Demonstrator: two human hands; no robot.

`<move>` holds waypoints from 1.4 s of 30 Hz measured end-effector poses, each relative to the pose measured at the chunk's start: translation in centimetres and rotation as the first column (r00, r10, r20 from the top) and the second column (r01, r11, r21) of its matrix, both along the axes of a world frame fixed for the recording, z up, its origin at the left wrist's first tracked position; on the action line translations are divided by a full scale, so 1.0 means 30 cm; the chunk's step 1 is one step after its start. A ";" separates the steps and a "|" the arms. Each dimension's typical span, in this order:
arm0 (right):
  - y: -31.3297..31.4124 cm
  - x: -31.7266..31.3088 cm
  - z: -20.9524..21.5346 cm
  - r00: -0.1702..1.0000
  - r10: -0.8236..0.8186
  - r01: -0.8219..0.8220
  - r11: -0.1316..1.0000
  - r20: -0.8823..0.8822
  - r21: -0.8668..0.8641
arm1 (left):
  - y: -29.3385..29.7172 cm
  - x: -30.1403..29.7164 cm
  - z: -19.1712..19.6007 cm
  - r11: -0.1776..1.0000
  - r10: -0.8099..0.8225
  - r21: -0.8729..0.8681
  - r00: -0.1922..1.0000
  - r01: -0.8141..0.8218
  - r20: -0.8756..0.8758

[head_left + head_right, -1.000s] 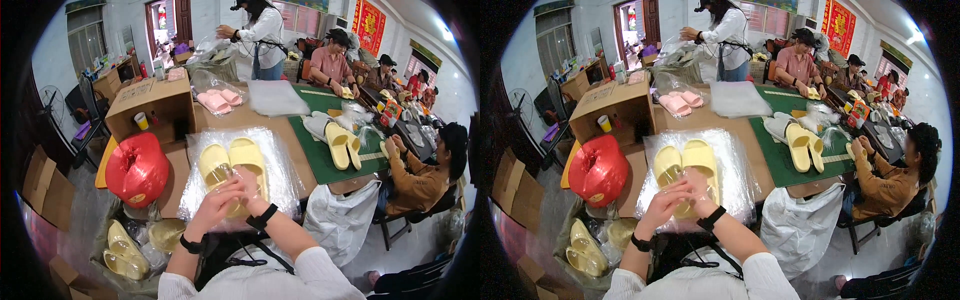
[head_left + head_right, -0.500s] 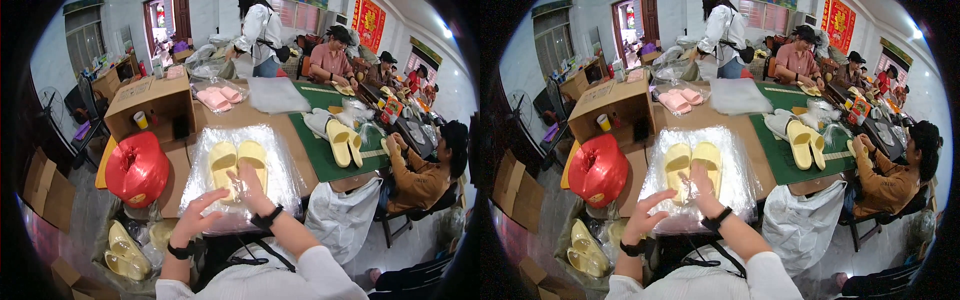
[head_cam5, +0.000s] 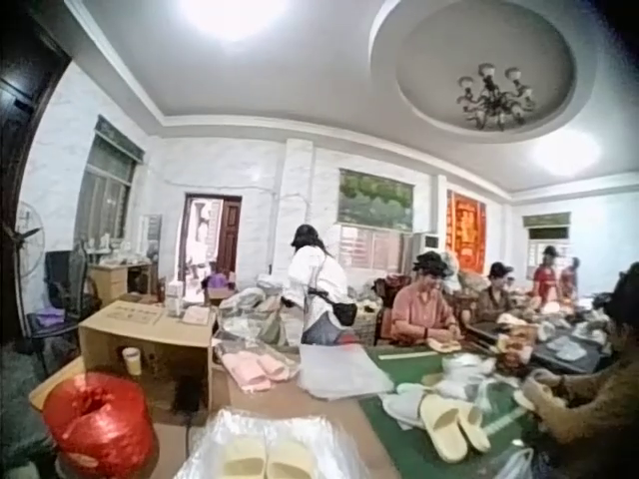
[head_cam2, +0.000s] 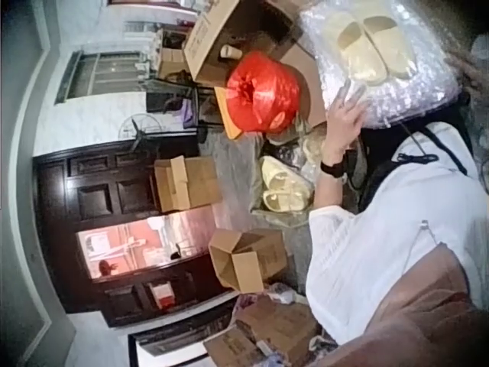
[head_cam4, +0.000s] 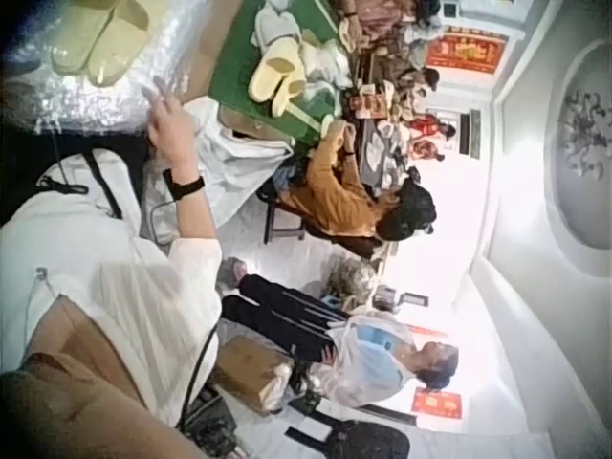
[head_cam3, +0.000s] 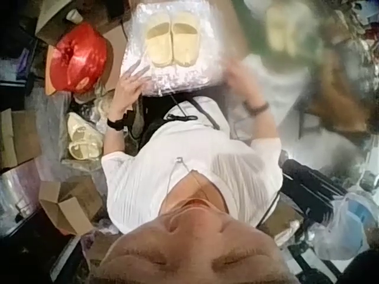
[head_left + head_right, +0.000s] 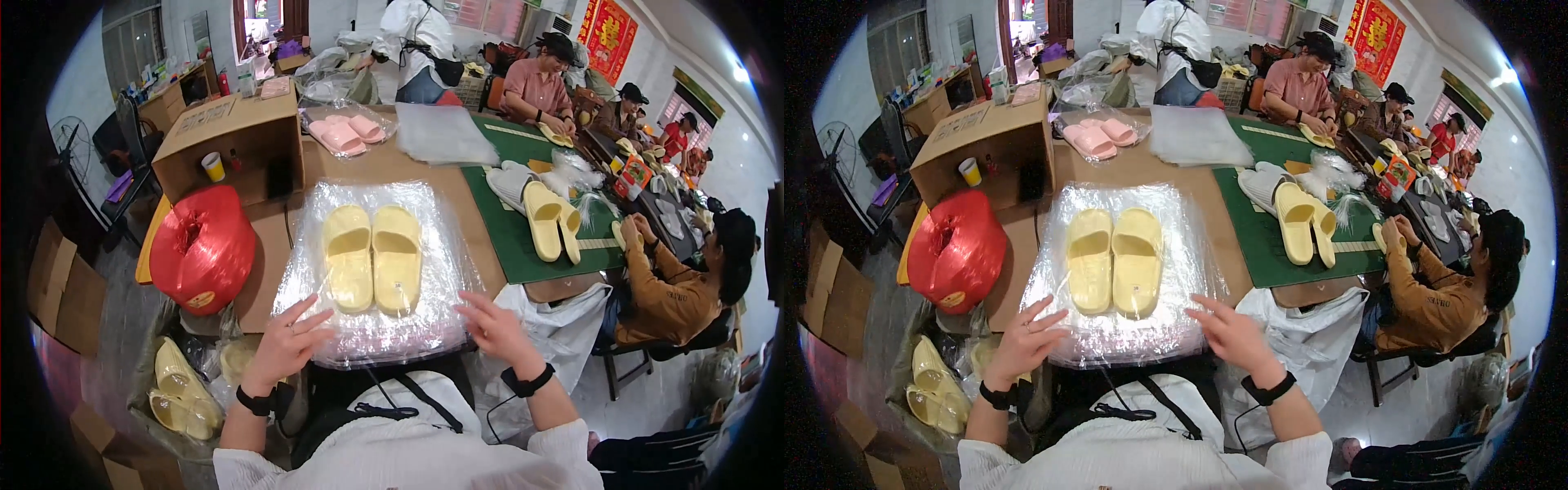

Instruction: The recorder is placing pairs of slides into individual bubble-wrap bags and then into a larger transport bag in a manufacturing or distribution setting.

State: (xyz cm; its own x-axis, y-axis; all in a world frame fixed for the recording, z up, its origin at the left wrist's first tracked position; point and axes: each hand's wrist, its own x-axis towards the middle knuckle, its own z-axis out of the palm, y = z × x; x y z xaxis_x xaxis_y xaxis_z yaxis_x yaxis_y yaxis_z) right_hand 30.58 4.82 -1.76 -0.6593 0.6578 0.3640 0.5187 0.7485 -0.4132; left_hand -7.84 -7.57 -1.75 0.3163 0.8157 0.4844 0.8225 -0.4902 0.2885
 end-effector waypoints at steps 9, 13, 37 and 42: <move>0.083 -0.006 -0.120 0.941 0.210 -0.237 0.969 -0.265 -0.073 | -0.020 -0.009 -0.078 0.993 0.089 -0.100 0.945 -0.060 0.315; 0.075 -0.057 -0.098 0.949 -0.122 -0.016 0.903 -0.292 -0.430 | -0.003 -0.014 -0.118 0.958 0.241 -0.246 0.881 -0.148 0.407; 0.006 -0.456 -0.261 0.964 0.233 -0.254 0.950 0.130 0.180 | 0.098 0.196 -0.040 0.919 0.364 0.127 0.927 -0.374 0.094; 0.039 -0.415 -0.287 0.968 0.237 -0.249 0.951 0.087 0.184 | 0.173 0.129 -0.283 0.966 0.206 -0.137 0.972 -0.221 -0.116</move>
